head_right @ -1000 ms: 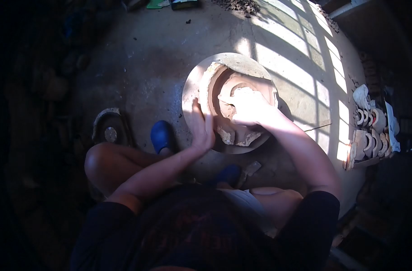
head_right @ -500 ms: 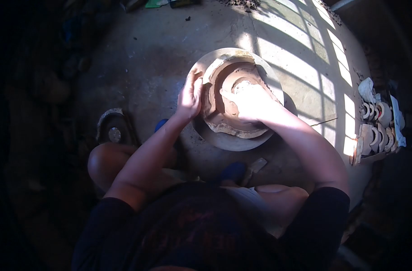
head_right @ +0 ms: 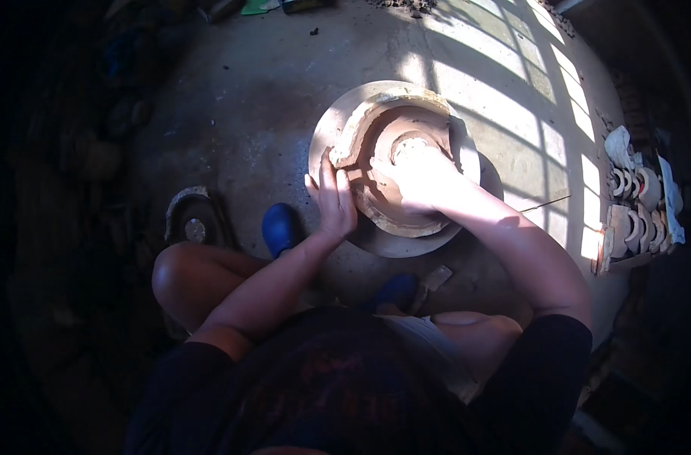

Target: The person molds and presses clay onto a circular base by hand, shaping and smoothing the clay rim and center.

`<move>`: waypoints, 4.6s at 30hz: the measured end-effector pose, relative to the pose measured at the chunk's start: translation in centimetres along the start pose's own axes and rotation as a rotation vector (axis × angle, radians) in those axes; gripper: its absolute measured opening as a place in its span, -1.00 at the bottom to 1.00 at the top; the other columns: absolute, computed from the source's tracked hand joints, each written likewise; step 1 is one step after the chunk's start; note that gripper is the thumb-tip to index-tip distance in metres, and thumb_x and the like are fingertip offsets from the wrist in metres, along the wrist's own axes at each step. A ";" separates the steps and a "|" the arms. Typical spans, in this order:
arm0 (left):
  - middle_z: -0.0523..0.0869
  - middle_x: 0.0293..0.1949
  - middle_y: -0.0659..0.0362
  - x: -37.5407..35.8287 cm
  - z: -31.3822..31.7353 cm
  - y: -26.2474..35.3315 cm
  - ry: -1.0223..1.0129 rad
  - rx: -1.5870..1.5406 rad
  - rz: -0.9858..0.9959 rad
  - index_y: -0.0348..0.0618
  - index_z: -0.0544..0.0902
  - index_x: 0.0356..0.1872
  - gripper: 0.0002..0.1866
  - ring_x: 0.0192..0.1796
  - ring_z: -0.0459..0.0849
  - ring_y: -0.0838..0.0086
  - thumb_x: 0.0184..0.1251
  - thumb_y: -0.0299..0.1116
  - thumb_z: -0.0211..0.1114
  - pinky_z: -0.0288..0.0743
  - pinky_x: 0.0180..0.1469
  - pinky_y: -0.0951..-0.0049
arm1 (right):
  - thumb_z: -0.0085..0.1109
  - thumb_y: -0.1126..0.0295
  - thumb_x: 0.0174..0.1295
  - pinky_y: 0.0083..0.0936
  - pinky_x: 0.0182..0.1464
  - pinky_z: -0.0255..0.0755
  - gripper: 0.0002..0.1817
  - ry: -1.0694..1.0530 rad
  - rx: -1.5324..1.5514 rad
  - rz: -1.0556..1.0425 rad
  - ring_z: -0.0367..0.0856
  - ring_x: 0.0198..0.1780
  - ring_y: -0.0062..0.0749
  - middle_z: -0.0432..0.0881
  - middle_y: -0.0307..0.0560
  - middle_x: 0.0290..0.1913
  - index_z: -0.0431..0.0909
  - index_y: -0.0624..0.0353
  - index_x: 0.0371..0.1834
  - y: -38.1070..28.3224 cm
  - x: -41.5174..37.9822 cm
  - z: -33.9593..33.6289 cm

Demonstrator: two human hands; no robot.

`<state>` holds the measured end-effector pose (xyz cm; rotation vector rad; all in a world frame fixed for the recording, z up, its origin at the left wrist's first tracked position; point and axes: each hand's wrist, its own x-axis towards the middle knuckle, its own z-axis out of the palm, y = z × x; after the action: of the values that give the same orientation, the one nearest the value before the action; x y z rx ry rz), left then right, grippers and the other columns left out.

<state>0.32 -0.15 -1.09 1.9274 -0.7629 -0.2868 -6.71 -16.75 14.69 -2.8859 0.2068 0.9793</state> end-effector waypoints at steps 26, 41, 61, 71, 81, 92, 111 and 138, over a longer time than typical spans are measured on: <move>0.36 0.52 -0.29 5.2 -1.1 0.6 -0.048 -0.016 0.194 -0.31 0.25 0.58 -0.42 0.56 0.34 -0.09 0.68 -0.23 0.01 0.12 0.60 0.01 | 0.28 0.11 0.23 -0.14 -0.01 0.59 -0.62 0.401 0.577 0.427 0.75 -0.08 0.03 0.75 0.10 -0.20 0.74 0.17 -0.07 3.0 -11.8 4.5; 0.66 0.16 -0.09 8.3 1.9 -1.4 -0.031 -0.225 0.215 -0.36 0.54 0.25 -0.65 0.22 0.66 0.19 0.63 -0.35 0.10 0.47 0.34 0.26 | 0.03 0.27 0.42 -0.04 0.08 0.58 -0.67 0.568 0.574 0.449 0.71 -0.07 0.18 0.71 0.32 -0.17 0.64 0.35 -0.24 2.5 -11.6 15.9; 0.47 0.43 -0.08 6.8 3.6 -2.6 0.002 -0.475 0.154 -0.32 0.33 0.49 -0.55 0.47 0.48 0.21 0.66 -0.47 0.01 0.29 0.56 0.22 | 0.17 0.26 0.23 -0.11 0.06 0.64 -0.09 0.470 0.696 0.458 0.78 -0.15 0.04 0.77 0.22 -0.13 0.10 0.19 0.69 -6.6 -6.8 16.3; 0.49 0.43 -0.16 6.6 1.9 -0.5 -0.015 -0.095 0.100 -0.36 0.32 0.51 -0.32 0.48 0.49 0.15 0.47 -0.36 0.35 0.33 0.52 0.21 | 0.34 0.32 0.41 -0.55 -0.24 0.60 -0.68 0.781 1.453 0.390 0.72 -0.34 -0.57 0.79 -0.10 -0.32 0.71 0.37 0.06 -7.4 -10.7 15.7; 0.65 0.18 -0.01 5.0 1.0 7.0 -0.031 -0.205 0.251 -0.28 0.45 0.39 -0.50 0.16 0.66 0.26 0.62 -0.17 0.21 0.52 0.26 0.26 | 0.25 0.38 0.45 -0.50 -0.14 0.64 -0.76 1.294 1.164 0.503 0.77 -0.27 -0.40 0.78 0.06 -0.22 0.67 0.41 -0.07 -2.0 -16.5 14.0; 0.60 -0.44 0.27 0.1 0.6 13.8 -0.702 -0.568 -0.225 -0.14 0.64 -0.07 -0.81 -0.47 0.50 0.65 0.67 -0.26 0.15 0.35 -0.41 0.61 | -0.11 -0.63 0.25 0.32 0.67 -0.30 0.05 0.879 0.118 0.481 -0.06 0.71 0.21 0.13 0.25 0.67 0.44 -0.04 0.55 -2.5 -16.1 13.1; 0.69 -0.05 -0.10 6.0 0.7 0.9 0.024 -0.066 0.086 -0.30 0.62 -0.06 -0.61 -0.01 0.68 0.16 0.63 -0.11 0.07 0.61 0.10 0.16 | 0.34 0.25 0.25 -0.06 0.01 0.63 -0.77 0.610 0.997 1.166 0.76 -0.09 0.12 0.78 0.18 -0.18 0.73 0.19 -0.19 -5.1 -32.4 44.9; 0.43 0.29 -0.25 -1.8 -2.1 -1.4 -0.239 0.543 0.364 -0.33 0.43 0.06 -0.85 0.30 0.49 -0.18 0.58 -0.54 0.04 0.42 0.31 -0.05 | 0.11 0.09 0.38 0.04 0.36 0.43 -0.60 0.613 0.932 0.616 0.51 0.39 0.10 0.60 0.07 0.29 0.70 0.05 0.12 14.0 3.9 38.0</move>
<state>0.54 2.86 -1.56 2.2200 -1.4459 -0.0869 -28.58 -26.16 -18.33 -2.1200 1.2462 -0.0775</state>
